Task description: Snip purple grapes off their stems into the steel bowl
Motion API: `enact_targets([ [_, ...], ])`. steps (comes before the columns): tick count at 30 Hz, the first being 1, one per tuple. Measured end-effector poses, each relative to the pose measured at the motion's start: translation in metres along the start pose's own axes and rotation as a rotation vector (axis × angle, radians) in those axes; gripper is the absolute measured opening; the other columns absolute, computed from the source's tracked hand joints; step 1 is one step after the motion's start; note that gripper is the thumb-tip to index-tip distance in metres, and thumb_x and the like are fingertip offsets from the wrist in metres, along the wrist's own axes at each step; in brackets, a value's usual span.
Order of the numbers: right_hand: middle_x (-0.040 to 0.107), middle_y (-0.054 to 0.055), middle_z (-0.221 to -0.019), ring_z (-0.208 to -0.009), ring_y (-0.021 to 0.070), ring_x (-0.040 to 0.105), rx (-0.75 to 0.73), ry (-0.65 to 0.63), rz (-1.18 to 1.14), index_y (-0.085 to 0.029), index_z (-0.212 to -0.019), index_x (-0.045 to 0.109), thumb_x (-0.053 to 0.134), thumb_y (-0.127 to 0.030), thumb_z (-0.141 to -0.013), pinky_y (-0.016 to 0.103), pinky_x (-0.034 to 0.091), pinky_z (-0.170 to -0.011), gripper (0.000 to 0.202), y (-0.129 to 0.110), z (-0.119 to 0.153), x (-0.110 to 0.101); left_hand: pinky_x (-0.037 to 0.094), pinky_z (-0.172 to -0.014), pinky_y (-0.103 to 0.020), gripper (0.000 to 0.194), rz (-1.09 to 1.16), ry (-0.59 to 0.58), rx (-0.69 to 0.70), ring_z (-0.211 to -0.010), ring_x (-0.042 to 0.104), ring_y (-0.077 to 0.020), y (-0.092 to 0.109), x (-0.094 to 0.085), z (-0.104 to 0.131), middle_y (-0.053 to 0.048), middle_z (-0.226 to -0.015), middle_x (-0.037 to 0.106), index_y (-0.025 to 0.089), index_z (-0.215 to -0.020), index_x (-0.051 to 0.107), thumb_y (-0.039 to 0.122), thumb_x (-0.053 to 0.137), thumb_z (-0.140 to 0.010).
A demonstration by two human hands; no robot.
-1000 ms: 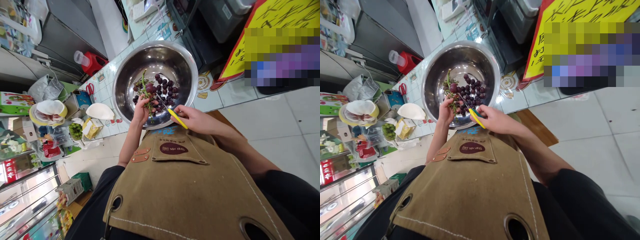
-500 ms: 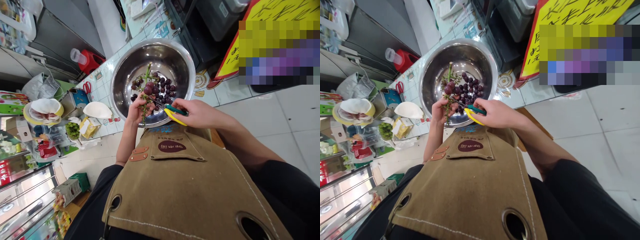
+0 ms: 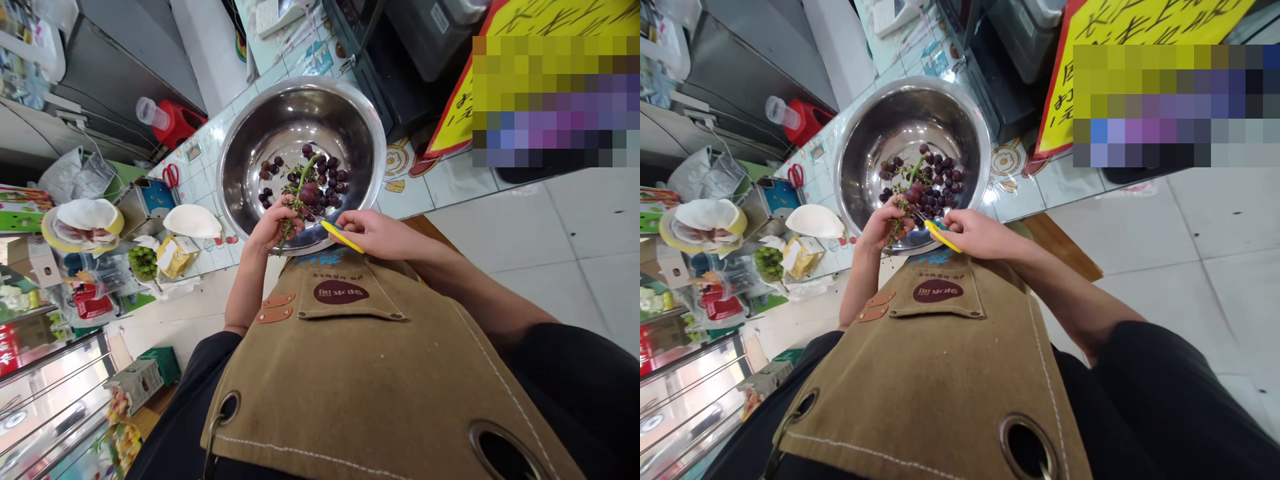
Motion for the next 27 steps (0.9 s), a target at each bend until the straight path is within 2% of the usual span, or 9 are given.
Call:
enact_targets([
  [4, 0.058, 0.0, -0.069, -0.06, 0.0134, 0.042, 0.036, 0.001, -0.02, -0.022, -0.083, 0.061, 0.073, -0.08, -0.082, 0.031, 0.027, -0.054, 0.06, 0.013, -0.001, 0.007, 0.026, -0.039, -0.019, 0.045, -0.023, 0.0, -0.008, -0.05, 0.061, -0.0137, -0.008, -0.004, -0.003, 0.005, -0.072, 0.057, 0.025, -0.102, 0.047, 0.016, 0.07, -0.065],
  [8, 0.061, 0.003, -0.074, -0.063, 0.0156, 0.047, 0.055, -0.051, -0.043, -0.022, -0.084, 0.059, 0.074, -0.079, -0.083, 0.032, 0.03, -0.055, 0.058, 0.018, 0.001, 0.012, 0.027, -0.041, -0.019, 0.045, -0.04, 0.07, 0.099, -0.052, 0.06, -0.0113, -0.003, -0.009, -0.005, 0.005, -0.079, 0.062, 0.026, -0.103, 0.044, 0.018, 0.068, -0.067],
  [13, 0.058, 0.002, -0.073, -0.067, 0.0169, 0.047, 0.003, -0.093, -0.161, -0.023, -0.083, 0.056, 0.074, -0.081, -0.082, 0.034, 0.036, -0.059, 0.061, 0.008, 0.005, 0.01, 0.029, -0.044, -0.019, 0.051, -0.006, 0.151, 0.272, -0.06, 0.064, -0.0091, 0.011, -0.013, 0.001, 0.004, -0.096, 0.067, 0.029, -0.111, 0.047, 0.016, 0.072, -0.069],
  [17, 0.056, 0.002, -0.073, -0.069, 0.0181, 0.048, -0.066, -0.144, -0.227, -0.025, -0.083, 0.053, 0.07, -0.084, -0.084, 0.036, 0.039, -0.062, 0.062, -0.006, 0.006, 0.012, 0.031, -0.045, -0.019, 0.05, -0.003, 0.163, 0.299, -0.063, 0.063, -0.0092, 0.016, -0.012, 0.008, 0.003, -0.1, 0.067, 0.03, -0.11, 0.048, 0.016, 0.073, -0.07],
  [22, 0.057, 0.002, -0.073, -0.066, 0.0177, 0.046, -0.013, -0.058, -0.08, -0.024, -0.086, 0.055, 0.072, -0.084, -0.081, 0.034, 0.032, -0.057, 0.062, -0.006, 0.001, 0.006, 0.029, -0.043, -0.02, 0.047, 0.017, 0.109, 0.29, -0.062, 0.062, -0.0094, 0.017, -0.007, 0.013, 0.002, -0.101, 0.067, 0.029, -0.108, 0.05, 0.017, 0.076, -0.07],
  [27, 0.061, 0.002, -0.075, -0.068, 0.0178, 0.047, -0.027, 0.066, 0.106, -0.024, -0.087, 0.056, 0.07, -0.084, -0.082, 0.034, 0.031, -0.061, 0.062, -0.012, 0.0, -0.005, 0.033, -0.046, -0.018, 0.05, -0.003, 0.117, 0.24, -0.067, 0.064, -0.0101, 0.013, -0.011, 0.015, 0.0, -0.109, 0.069, 0.031, -0.114, 0.055, 0.014, 0.076, -0.071],
])
Point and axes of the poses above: each hand's wrist, its own z-axis away from the middle knuckle, its own x-axis out of the palm, y = z × x, the point moved 8 cm from there along -z, towards the middle knuckle
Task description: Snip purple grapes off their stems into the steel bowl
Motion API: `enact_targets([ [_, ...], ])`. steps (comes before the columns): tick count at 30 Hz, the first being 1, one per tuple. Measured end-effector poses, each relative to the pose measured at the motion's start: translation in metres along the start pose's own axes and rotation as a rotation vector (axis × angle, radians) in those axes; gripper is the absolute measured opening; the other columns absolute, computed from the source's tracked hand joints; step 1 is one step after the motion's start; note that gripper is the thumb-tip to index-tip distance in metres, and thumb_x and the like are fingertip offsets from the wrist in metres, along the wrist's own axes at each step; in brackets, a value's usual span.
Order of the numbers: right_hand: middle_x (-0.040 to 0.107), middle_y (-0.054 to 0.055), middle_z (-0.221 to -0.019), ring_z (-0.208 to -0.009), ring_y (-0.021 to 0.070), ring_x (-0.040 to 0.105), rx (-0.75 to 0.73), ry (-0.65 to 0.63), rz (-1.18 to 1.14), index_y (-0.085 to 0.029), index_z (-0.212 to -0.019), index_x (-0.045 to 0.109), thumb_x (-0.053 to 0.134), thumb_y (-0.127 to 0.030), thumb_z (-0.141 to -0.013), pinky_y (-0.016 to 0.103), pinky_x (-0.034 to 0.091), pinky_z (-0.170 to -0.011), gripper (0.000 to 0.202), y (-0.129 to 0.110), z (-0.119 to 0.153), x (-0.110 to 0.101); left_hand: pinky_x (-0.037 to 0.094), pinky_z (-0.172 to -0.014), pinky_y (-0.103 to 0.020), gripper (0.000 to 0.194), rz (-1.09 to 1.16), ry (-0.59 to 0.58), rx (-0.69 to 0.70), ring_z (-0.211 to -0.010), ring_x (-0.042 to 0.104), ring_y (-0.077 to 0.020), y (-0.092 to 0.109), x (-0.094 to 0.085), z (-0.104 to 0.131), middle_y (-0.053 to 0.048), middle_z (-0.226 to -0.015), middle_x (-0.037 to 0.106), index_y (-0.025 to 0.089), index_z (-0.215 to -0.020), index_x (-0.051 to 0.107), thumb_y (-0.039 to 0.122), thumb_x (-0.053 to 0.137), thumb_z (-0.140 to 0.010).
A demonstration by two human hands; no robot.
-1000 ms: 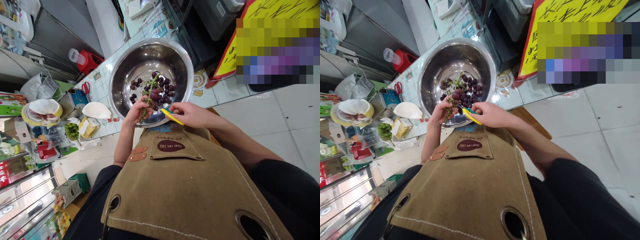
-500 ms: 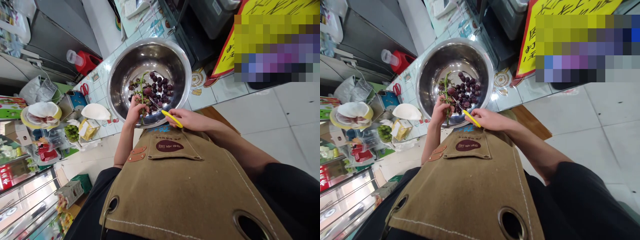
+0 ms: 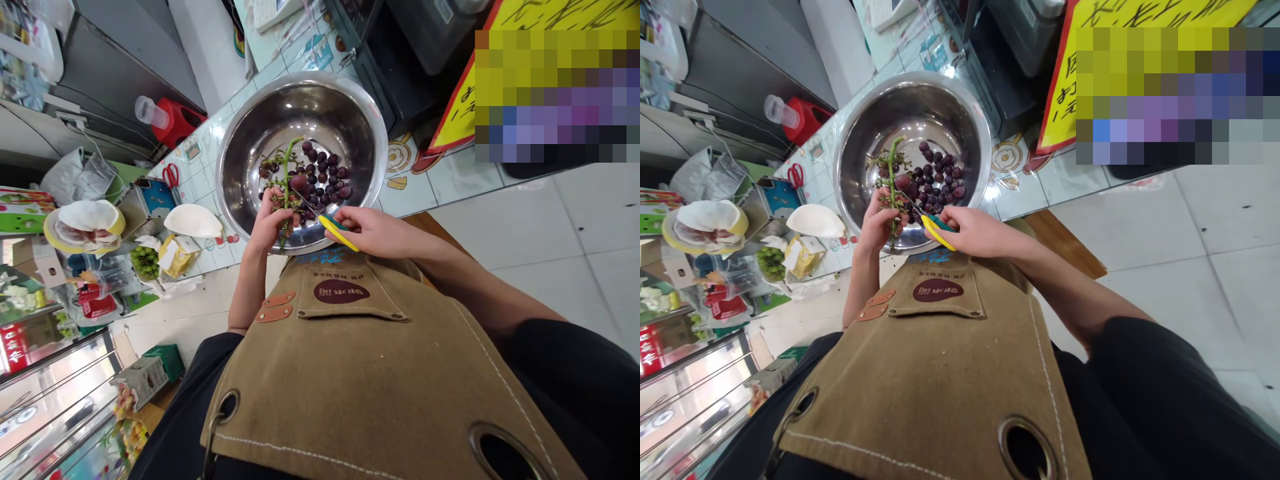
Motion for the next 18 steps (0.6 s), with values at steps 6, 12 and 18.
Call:
enact_targets([
  [6, 0.056, 0.0, -0.067, -0.064, 0.0153, 0.04, -0.021, -0.008, 0.128, -0.024, -0.081, 0.056, 0.069, -0.086, -0.08, 0.034, 0.028, -0.062, 0.064, 0.0, -0.001, -0.011, 0.046, -0.058, -0.021, 0.05, -0.065, -0.054, -0.017, -0.073, 0.066, -0.0121, 0.005, -0.009, 0.0, -0.002, -0.113, 0.068, 0.029, -0.112, 0.057, 0.007, 0.076, -0.071],
  [12, 0.05, -0.002, -0.064, -0.062, 0.0131, 0.034, -0.051, -0.036, 0.103, -0.023, -0.076, 0.054, 0.072, -0.087, -0.077, 0.033, 0.024, -0.061, 0.066, 0.002, -0.005, -0.016, 0.046, -0.06, -0.022, 0.046, -0.104, -0.047, -0.045, -0.073, 0.064, -0.0111, 0.011, -0.01, 0.001, -0.002, -0.112, 0.067, 0.026, -0.107, 0.058, 0.002, 0.073, -0.071],
  [18, 0.048, -0.003, -0.065, -0.061, 0.012, 0.033, -0.02, -0.087, -0.006, -0.023, -0.077, 0.057, 0.079, -0.081, -0.077, 0.032, 0.02, -0.059, 0.063, 0.014, -0.01, -0.011, 0.047, -0.062, -0.023, 0.044, -0.154, -0.055, -0.03, -0.07, 0.061, -0.0107, 0.011, -0.006, 0.001, -0.002, -0.112, 0.069, 0.026, -0.103, 0.056, 0.005, 0.075, -0.071],
])
Point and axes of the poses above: each hand's wrist, its own z-axis away from the middle knuckle, its own x-axis out of the palm, y = z × x, the point moved 8 cm from there along -z, towards the middle knuckle
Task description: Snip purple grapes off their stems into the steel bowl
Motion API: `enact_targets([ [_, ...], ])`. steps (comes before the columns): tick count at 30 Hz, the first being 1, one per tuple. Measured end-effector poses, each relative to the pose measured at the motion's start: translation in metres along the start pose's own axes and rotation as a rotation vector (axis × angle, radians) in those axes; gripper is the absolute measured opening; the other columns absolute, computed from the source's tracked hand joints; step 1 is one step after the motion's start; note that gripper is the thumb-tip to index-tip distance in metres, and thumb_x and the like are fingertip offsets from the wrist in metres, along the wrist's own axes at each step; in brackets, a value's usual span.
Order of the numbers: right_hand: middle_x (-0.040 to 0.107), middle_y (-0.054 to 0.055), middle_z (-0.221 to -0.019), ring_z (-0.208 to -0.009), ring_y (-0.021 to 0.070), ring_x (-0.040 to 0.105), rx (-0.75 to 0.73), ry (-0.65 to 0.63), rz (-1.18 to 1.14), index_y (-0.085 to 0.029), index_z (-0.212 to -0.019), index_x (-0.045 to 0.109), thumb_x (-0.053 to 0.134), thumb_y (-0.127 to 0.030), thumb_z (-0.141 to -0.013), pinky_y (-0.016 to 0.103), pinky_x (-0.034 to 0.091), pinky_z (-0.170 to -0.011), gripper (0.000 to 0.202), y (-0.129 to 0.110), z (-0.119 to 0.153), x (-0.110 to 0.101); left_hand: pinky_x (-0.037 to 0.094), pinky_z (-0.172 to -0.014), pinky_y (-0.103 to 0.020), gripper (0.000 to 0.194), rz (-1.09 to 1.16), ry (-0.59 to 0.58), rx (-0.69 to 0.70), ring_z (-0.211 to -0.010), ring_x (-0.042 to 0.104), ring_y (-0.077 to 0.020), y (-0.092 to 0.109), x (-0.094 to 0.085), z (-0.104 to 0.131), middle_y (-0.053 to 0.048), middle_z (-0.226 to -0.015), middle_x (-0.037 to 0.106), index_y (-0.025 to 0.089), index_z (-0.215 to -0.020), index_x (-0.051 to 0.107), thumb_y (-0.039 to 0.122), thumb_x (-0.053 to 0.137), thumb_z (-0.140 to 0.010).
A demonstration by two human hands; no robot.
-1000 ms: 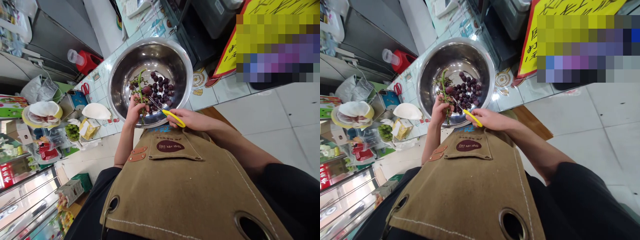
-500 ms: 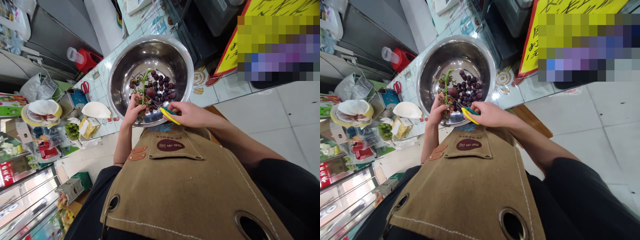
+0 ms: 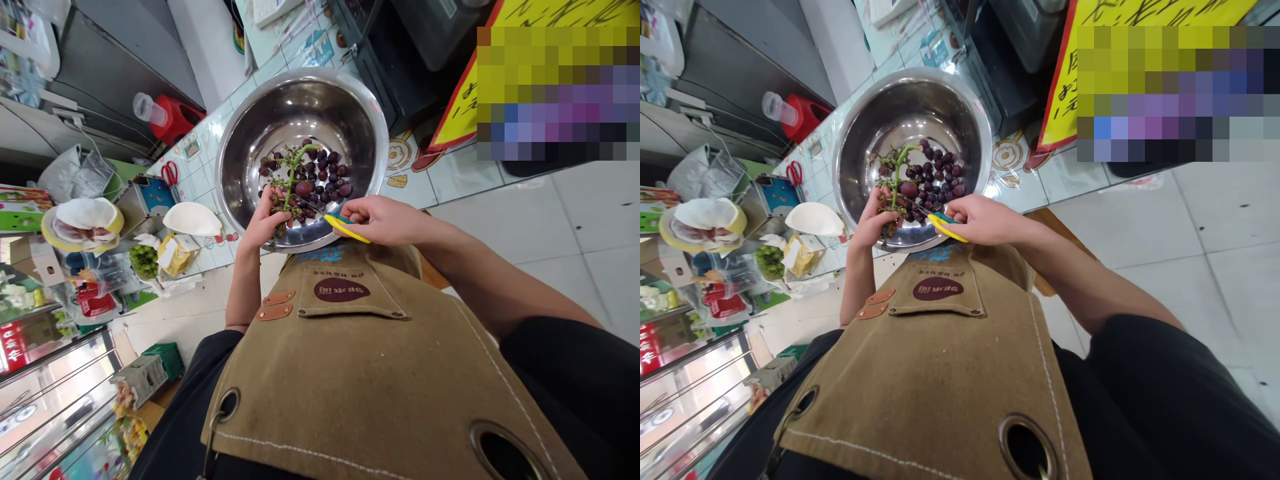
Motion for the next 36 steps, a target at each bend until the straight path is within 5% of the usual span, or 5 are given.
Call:
enact_targets([
  [7, 0.052, -0.002, -0.065, -0.058, 0.0118, 0.035, 0.037, -0.099, -0.029, -0.023, -0.078, 0.06, 0.078, -0.082, -0.077, 0.031, 0.023, -0.055, 0.062, 0.007, 0.001, 0.01, 0.042, -0.054, -0.022, 0.042, -0.072, -0.059, 0.088, -0.07, 0.065, -0.0135, -0.003, -0.002, -0.004, -0.003, -0.11, 0.071, 0.027, -0.1, 0.051, 0.015, 0.079, -0.071],
  [15, 0.058, 0.004, -0.074, -0.066, 0.0179, 0.046, -0.004, -0.181, -0.205, -0.023, -0.079, 0.058, 0.069, -0.082, -0.086, 0.036, 0.037, -0.059, 0.06, -0.01, 0.013, 0.023, 0.034, -0.048, -0.021, 0.05, 0.137, 0.074, 0.054, -0.064, 0.06, -0.0129, -0.003, -0.01, -0.009, -0.002, -0.099, 0.069, 0.03, -0.112, 0.054, 0.016, 0.069, -0.066],
  [23, 0.06, 0.003, -0.076, -0.07, 0.0189, 0.05, -0.034, -0.193, -0.156, -0.023, -0.083, 0.056, 0.063, -0.088, -0.084, 0.036, 0.041, -0.066, 0.065, -0.027, 0.009, 0.027, 0.036, -0.045, -0.018, 0.058, 0.164, -0.003, 0.11, -0.064, 0.062, -0.0126, -0.002, -0.007, -0.01, -0.001, -0.1, 0.069, 0.03, -0.121, 0.053, 0.02, 0.066, -0.065],
  [30, 0.065, 0.006, -0.077, -0.067, 0.0219, 0.053, -0.033, 0.119, 0.368, -0.024, -0.094, 0.059, 0.061, -0.079, -0.089, 0.037, 0.031, -0.064, 0.056, -0.037, 0.018, 0.004, 0.025, -0.035, -0.019, 0.042, 0.255, -0.015, 0.02, -0.055, 0.05, -0.0098, -0.006, 0.001, -0.006, -0.004, -0.09, 0.064, 0.022, -0.111, 0.058, 0.031, 0.064, -0.071],
  [36, 0.062, 0.009, -0.074, -0.073, 0.0291, 0.057, -0.026, 0.279, 0.505, -0.025, -0.098, 0.063, 0.064, -0.069, -0.093, 0.041, 0.033, -0.069, 0.044, -0.041, 0.028, -0.025, 0.033, -0.044, -0.016, 0.051, 0.061, 0.031, 0.207, -0.061, 0.057, -0.0089, 0.002, -0.002, -0.004, 0.0, -0.102, 0.063, 0.03, -0.117, 0.049, 0.025, 0.07, -0.071],
])
Point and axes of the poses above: each hand's wrist, its own z-axis away from the middle knuckle, its own x-axis out of the palm, y = z × x, the point moved 8 cm from there along -z, towards the middle knuckle
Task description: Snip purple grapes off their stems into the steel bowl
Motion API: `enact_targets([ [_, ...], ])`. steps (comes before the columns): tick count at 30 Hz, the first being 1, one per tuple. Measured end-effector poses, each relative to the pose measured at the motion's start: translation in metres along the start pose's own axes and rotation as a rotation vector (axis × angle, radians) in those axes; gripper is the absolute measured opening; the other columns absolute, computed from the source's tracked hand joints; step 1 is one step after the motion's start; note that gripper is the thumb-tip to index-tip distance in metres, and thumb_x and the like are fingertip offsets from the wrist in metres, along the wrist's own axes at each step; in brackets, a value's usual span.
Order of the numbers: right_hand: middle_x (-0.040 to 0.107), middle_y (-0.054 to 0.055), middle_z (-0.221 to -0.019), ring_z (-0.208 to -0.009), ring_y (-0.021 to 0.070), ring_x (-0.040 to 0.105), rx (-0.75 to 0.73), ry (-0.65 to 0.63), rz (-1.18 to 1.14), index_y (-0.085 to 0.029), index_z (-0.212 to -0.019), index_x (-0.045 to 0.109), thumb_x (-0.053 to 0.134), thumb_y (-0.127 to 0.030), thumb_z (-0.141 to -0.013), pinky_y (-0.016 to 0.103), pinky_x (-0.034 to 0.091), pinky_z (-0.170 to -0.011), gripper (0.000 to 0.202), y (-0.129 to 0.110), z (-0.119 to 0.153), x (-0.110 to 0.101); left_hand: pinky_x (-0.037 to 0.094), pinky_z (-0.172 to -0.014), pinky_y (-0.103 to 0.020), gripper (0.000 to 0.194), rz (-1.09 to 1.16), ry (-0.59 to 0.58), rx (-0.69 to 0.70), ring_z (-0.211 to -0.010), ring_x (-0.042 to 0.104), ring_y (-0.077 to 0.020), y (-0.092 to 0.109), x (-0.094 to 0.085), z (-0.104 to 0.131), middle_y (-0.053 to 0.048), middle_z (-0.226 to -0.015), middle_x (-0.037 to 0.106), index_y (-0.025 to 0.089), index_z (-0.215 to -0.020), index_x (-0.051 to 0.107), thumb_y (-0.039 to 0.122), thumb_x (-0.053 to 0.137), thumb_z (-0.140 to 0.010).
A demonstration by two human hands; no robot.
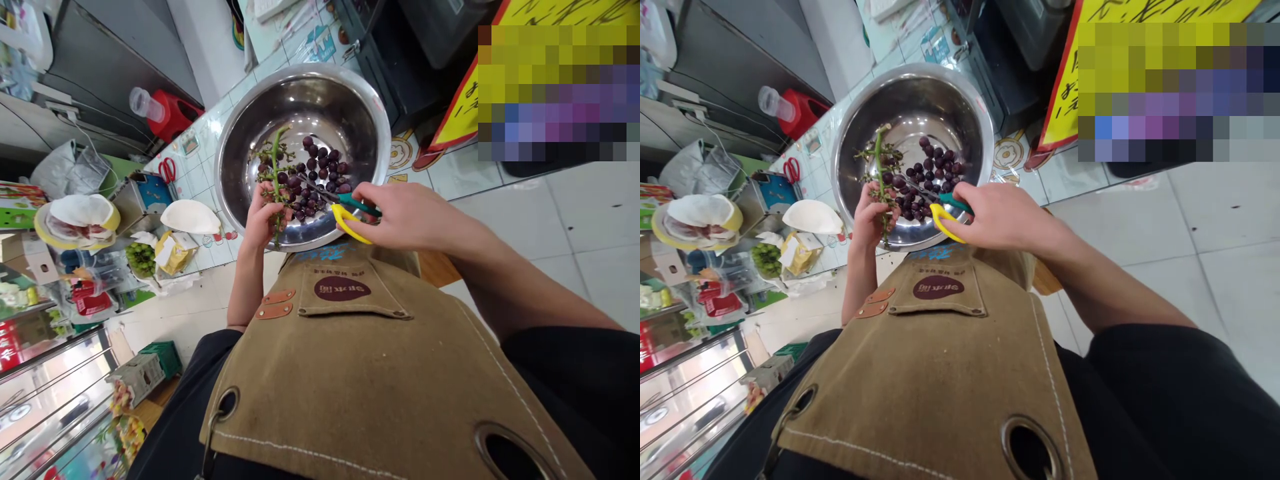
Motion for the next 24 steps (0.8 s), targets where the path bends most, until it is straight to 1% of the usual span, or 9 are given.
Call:
enact_targets([
  [2, 0.061, 0.01, -0.075, -0.076, 0.0297, 0.057, -0.005, 0.012, 0.06, -0.025, -0.098, 0.065, 0.064, -0.07, -0.093, 0.041, 0.035, -0.07, 0.045, 0.004, -0.004, -0.004, 0.037, -0.048, -0.018, 0.053, -0.076, -0.028, 0.026, -0.064, 0.059, -0.0093, 0.002, -0.001, 0.0, -0.001, -0.108, 0.063, 0.032, -0.12, 0.047, 0.025, 0.072, -0.073],
  [5, 0.063, 0.009, -0.076, -0.073, 0.0271, 0.055, -0.012, -0.004, 0.172, -0.024, -0.102, 0.066, 0.06, -0.069, -0.095, 0.039, 0.032, -0.067, 0.046, 0.005, -0.011, -0.005, 0.042, -0.052, -0.021, 0.052, -0.161, -0.088, 0.044, -0.066, 0.06, -0.0108, 0.005, -0.001, 0.001, -0.002, -0.111, 0.063, 0.032, -0.122, 0.046, 0.028, 0.072, -0.077],
  [8, 0.063, 0.007, -0.075, -0.067, 0.023, 0.051, -0.022, -0.022, 0.185, -0.024, -0.099, 0.066, 0.056, -0.068, -0.097, 0.038, 0.028, -0.065, 0.045, 0.003, -0.016, -0.004, 0.041, -0.051, -0.022, 0.049, -0.199, -0.154, 0.049, -0.064, 0.059, -0.0104, 0.006, 0.002, 0.001, -0.002, -0.107, 0.062, 0.031, -0.119, 0.045, 0.028, 0.072, -0.077],
  [11, 0.061, 0.006, -0.073, -0.065, 0.0208, 0.047, -0.045, -0.025, 0.18, -0.023, -0.093, 0.064, 0.056, -0.064, -0.098, 0.037, 0.026, -0.066, 0.041, 0.002, -0.019, -0.004, 0.043, -0.052, -0.023, 0.047, -0.214, -0.184, 0.024, -0.062, 0.058, -0.0099, 0.002, 0.002, 0.0, -0.002, -0.107, 0.062, 0.03, -0.116, 0.044, 0.027, 0.071, -0.076],
  [15, 0.059, 0.005, -0.07, -0.066, 0.0214, 0.048, -0.048, -0.041, 0.147, -0.025, -0.083, 0.061, 0.056, -0.065, -0.096, 0.037, 0.026, -0.067, 0.042, 0.01, -0.023, -0.001, 0.042, -0.053, -0.023, 0.047, -0.261, -0.177, -0.02, -0.067, 0.06, -0.0111, -0.006, -0.002, -0.004, -0.004, -0.112, 0.062, 0.029, -0.117, 0.045, 0.029, 0.07, -0.077],
  [18, 0.058, 0.005, -0.069, -0.066, 0.022, 0.049, -0.056, -0.058, 0.1, -0.026, -0.08, 0.059, 0.055, -0.066, -0.097, 0.037, 0.027, -0.068, 0.044, 0.015, -0.025, 0.002, 0.042, -0.052, -0.022, 0.047, -0.268, -0.162, -0.02, -0.067, 0.06, -0.0106, -0.009, -0.005, -0.009, -0.004, -0.112, 0.062, 0.029, -0.118, 0.046, 0.028, 0.07, -0.078],
  [20, 0.058, 0.005, -0.07, -0.067, 0.0221, 0.05, -0.05, -0.078, 0.102, -0.026, -0.082, 0.06, 0.055, -0.066, -0.097, 0.037, 0.028, -0.067, 0.043, 0.017, -0.025, 0.003, 0.04, -0.05, -0.021, 0.048, -0.245, -0.149, -0.013, -0.064, 0.059, -0.0098, -0.008, -0.006, -0.011, -0.003, -0.109, 0.062, 0.029, -0.117, 0.046, 0.027, 0.07, -0.076],
  [24, 0.063, 0.01, -0.079, -0.068, 0.0234, 0.051, 0.012, -0.159, 0.22, -0.022, -0.093, 0.062, 0.05, -0.07, -0.098, 0.038, 0.03, -0.065, 0.049, 0.022, -0.023, 0.005, 0.036, -0.047, -0.019, 0.048, -0.191, -0.116, 0.008, -0.061, 0.059, -0.0095, -0.004, -0.009, -0.015, -0.001, -0.103, 0.064, 0.029, -0.112, 0.045, 0.026, 0.071, -0.072],
])
Point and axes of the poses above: each hand's wrist, its own z-axis away from the middle knuckle, its own x-axis out of the palm, y = z × x, the point moved 8 cm from there along -z, towards the middle knuckle
